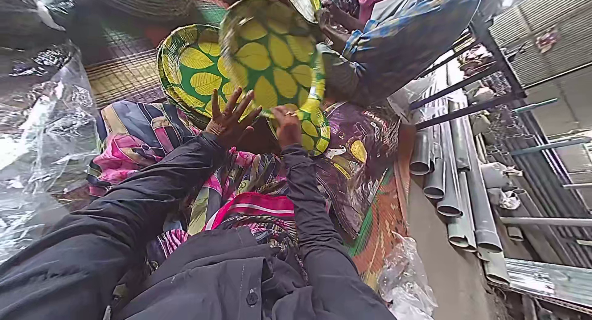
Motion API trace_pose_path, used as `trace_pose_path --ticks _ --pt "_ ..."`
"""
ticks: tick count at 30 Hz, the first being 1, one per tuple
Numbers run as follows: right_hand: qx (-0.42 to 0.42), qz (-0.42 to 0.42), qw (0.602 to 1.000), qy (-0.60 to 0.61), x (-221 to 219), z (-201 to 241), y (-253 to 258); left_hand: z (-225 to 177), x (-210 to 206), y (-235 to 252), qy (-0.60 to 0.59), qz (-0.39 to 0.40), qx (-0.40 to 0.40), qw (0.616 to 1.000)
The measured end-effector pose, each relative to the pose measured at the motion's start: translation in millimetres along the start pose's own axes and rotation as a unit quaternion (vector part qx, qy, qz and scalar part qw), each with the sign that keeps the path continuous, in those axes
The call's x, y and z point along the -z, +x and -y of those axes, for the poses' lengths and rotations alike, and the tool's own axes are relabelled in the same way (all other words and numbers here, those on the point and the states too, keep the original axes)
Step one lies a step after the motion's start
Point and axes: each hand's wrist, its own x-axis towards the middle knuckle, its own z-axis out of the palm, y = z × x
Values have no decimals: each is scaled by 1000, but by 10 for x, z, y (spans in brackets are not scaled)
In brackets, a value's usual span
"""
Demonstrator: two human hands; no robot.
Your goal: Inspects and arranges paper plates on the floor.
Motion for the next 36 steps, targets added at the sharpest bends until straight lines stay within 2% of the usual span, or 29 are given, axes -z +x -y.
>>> trace_pose_path --ticks 1,2,4,5,6,8,12,15,17,19,21,23,24,25,27,28,29,30,32,33,34,35,36 --pt "-7 47 999 7 -117 21 -3 20 37 -11 -11 74 20 997" --pt "-31 87 996 1 -206 31 -29 73 58 -21 -39 181 60 981" --pt "-127 150 980 -32 -311 -16 -138 249 -13 -24 -60 391 156 905" --pt "-184 180 965 -51 -340 -77 -226 298 -38 3 -55 456 188 868" --pt "-237 212 946 -62 -362 -141 -353 293 -26 41 -43 483 205 850" --pt "-291 269 916 -70 -365 -227 -607 218 54 166 -17 482 221 848" --pt "-272 273 913 -131 -252 -214 -697 88 169 331 17 512 276 813" --pt "-266 273 921 -85 -145 -410 -604 183 173 271 -11 485 286 826" --pt "-280 226 932 -43 -19 -605 -517 285 175 198 -38 465 275 840" --pt "-303 99 947 -34 155 -715 -428 367 165 145 -77 448 268 850" --pt "-304 -74 947 -75 403 -675 -283 397 151 109 -159 395 284 859" --pt "-240 -237 935 -109 602 -570 -76 345 139 102 -213 296 300 881" --pt "-180 -297 932 -105 653 -498 30 294 151 109 -205 235 286 906" --pt "-131 -310 938 -81 672 -391 124 253 149 111 -183 160 251 937" --pt "-79 -227 971 -14 569 -119 225 205 145 146 -109 7 129 986" --pt "-65 -152 986 4 457 0 232 164 176 187 -75 -28 84 993" --pt "-46 -98 994 17 284 95 221 112 226 210 -52 -20 61 997" --pt "-29 -56 998 24 92 179 182 72 270 203 -48 32 60 997" --pt "-22 -5 999 39 -209 288 69 97 266 114 -54 190 103 975" --pt "-34 3 998 44 -312 288 11 157 245 71 -60 284 153 945" --pt "-66 14 997 43 -375 265 -41 200 256 116 -34 398 208 893" --pt "-116 36 992 33 -396 209 -88 232 267 205 -12 479 246 843" --pt "-177 65 982 23 -407 123 -156 240 270 262 -8 512 274 814"
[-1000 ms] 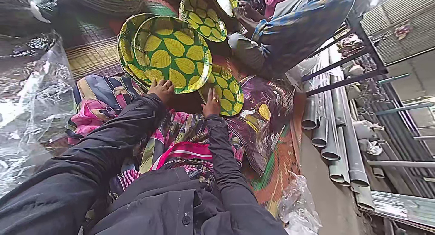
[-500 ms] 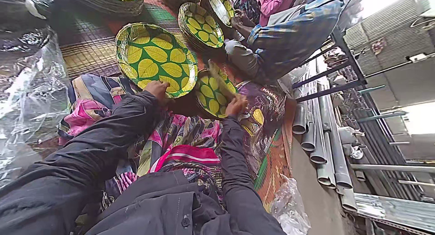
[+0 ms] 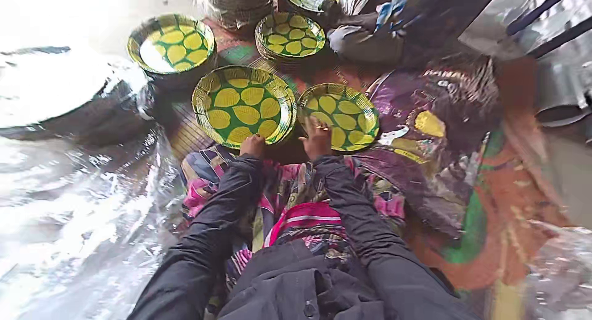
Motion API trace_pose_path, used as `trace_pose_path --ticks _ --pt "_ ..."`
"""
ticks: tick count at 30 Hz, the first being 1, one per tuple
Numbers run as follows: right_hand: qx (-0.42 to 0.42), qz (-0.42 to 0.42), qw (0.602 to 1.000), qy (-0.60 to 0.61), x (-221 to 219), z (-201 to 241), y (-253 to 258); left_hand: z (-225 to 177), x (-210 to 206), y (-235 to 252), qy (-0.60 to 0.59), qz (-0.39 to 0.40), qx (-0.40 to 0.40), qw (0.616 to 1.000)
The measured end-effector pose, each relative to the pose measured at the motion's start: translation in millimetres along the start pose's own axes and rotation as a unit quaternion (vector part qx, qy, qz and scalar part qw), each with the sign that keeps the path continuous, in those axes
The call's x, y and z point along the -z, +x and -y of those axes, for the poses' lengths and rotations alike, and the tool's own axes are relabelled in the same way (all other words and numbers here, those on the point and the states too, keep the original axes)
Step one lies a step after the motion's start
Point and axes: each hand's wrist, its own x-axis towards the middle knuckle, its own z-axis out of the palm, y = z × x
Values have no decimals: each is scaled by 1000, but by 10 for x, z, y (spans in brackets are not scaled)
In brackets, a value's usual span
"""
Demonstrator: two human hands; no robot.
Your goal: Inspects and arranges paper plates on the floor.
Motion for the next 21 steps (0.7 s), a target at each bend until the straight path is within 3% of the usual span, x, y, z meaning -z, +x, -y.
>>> trace_pose_path --ticks 2,4,8,12,14,17,19,21 --pt "-123 84 989 -9 -73 -295 -106 -52 24 -4 4 15 20 1000" --pt "-183 145 972 -28 -190 -508 -242 -97 34 -26 16 21 6 1000" --pt "-162 147 973 -73 -137 -441 -325 -86 -10 -26 35 18 -31 999" --pt "-176 153 972 -31 85 -547 -201 -55 -30 -11 -8 -17 -56 998" --pt "-173 74 982 -13 276 -619 -152 -17 -116 -8 -46 -75 -76 993" --pt "-98 -184 978 -9 642 -468 -71 -9 -227 32 -45 -253 -150 955" --pt "-20 -281 959 -4 777 -269 -22 -50 -290 11 6 -419 -209 884" --pt "69 -271 960 25 754 -73 13 -119 -327 -30 74 -523 -242 814"
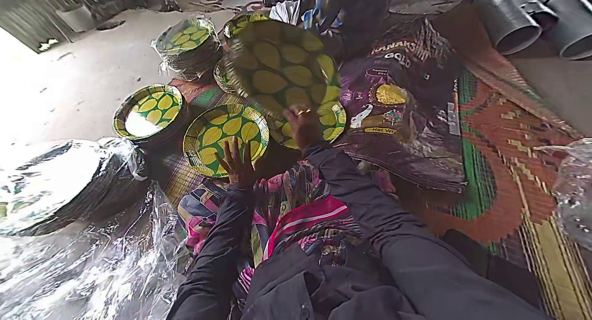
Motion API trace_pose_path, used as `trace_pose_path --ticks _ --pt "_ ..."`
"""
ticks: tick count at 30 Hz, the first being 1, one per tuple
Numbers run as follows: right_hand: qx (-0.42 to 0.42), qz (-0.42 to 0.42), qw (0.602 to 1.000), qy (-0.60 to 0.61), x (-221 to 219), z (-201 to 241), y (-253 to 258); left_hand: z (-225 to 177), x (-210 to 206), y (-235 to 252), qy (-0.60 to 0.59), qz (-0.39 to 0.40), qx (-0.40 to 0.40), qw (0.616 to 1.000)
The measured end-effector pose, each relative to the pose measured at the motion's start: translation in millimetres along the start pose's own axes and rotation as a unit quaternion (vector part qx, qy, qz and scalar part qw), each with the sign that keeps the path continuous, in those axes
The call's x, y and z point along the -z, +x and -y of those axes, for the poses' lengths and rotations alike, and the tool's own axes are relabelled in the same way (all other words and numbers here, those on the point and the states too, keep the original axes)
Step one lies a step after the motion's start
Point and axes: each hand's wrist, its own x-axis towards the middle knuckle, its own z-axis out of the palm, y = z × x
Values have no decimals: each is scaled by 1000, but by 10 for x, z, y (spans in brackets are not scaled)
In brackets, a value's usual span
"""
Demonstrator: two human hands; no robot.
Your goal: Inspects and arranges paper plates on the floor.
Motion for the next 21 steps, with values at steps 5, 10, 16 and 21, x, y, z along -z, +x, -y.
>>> trace_pose_path --ticks 5,10,16,21 --pt "54 317 946 37 -520 185 -307 -181 84 -46 22 201 17 979" --pt "-202 357 911 -42 -575 -95 -735 51 32 123 -3 546 163 822" --pt "-247 448 848 -139 -304 -436 -683 -174 218 364 81 557 199 802" --pt "-323 331 882 -96 -142 -552 -497 -139 357 471 62 551 277 785"
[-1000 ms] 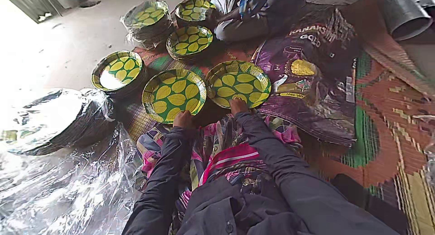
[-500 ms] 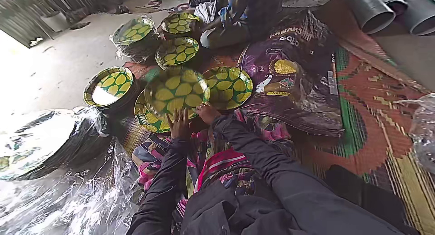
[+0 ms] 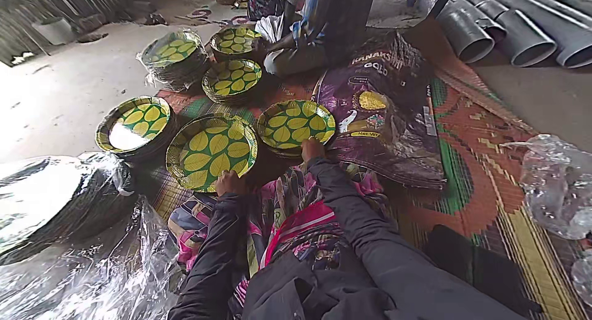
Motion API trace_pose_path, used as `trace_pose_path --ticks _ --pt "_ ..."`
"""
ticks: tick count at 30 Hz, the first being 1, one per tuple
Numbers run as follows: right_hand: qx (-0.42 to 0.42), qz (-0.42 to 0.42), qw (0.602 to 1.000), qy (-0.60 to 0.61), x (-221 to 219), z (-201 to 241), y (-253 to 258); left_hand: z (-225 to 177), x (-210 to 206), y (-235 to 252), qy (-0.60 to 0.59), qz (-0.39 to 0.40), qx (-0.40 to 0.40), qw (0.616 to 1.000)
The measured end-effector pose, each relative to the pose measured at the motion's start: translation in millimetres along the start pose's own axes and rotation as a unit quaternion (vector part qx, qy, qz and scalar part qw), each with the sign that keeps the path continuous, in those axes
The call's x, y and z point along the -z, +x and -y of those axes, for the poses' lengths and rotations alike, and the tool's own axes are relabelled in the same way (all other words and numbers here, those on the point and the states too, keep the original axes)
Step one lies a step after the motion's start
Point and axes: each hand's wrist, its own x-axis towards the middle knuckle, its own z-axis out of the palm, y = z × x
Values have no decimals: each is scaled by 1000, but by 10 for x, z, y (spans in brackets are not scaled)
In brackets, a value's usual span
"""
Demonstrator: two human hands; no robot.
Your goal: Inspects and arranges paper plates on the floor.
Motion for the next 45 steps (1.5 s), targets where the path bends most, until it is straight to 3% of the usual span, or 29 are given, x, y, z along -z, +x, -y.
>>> trace_pose_path --ticks 1,4,7,9,11,12,13,14,15,17,19,20,23,29,35,38,45 --pt "15 -81 996 27 67 -36 26 78 -38 39 -16 -22 -22 999" --pt "81 -315 943 74 484 59 70 283 -299 217 -113 -197 -139 964" --pt "219 -443 860 127 858 398 37 246 -419 250 -136 -447 -212 858" --pt "358 -450 799 173 822 629 29 173 -454 202 -105 -562 -233 786" --pt "447 -334 809 184 627 807 -128 95 -486 102 -65 -620 -257 738" --pt "487 -281 807 178 453 863 -198 67 -502 61 -53 -618 -273 735" --pt "528 -262 796 137 231 891 -226 54 -506 13 -40 -580 -281 763" --pt "556 -245 787 106 0 903 -227 49 -467 -46 -28 -498 -285 819" --pt "558 -218 797 80 -192 891 -229 43 -384 -89 -24 -367 -267 891" --pt "459 -148 874 53 -426 790 -237 60 -302 7 -6 -150 -194 969" --pt "272 -27 961 35 -453 615 -189 87 -320 156 18 -9 -117 993" --pt "192 11 981 22 -491 487 -138 103 -325 189 19 14 -100 995" --pt "72 71 994 -36 -596 218 -102 144 -238 242 -17 15 -107 994" --pt "125 43 988 -76 -535 195 -109 201 -275 263 -97 -13 -165 981" --pt "76 89 992 -55 -503 92 42 241 -266 277 -107 -28 -195 975" --pt "102 80 988 -78 -487 140 -24 253 -283 294 -104 -38 -204 973" --pt "117 23 992 39 -403 -55 -20 240 -257 235 -164 -57 -195 965"
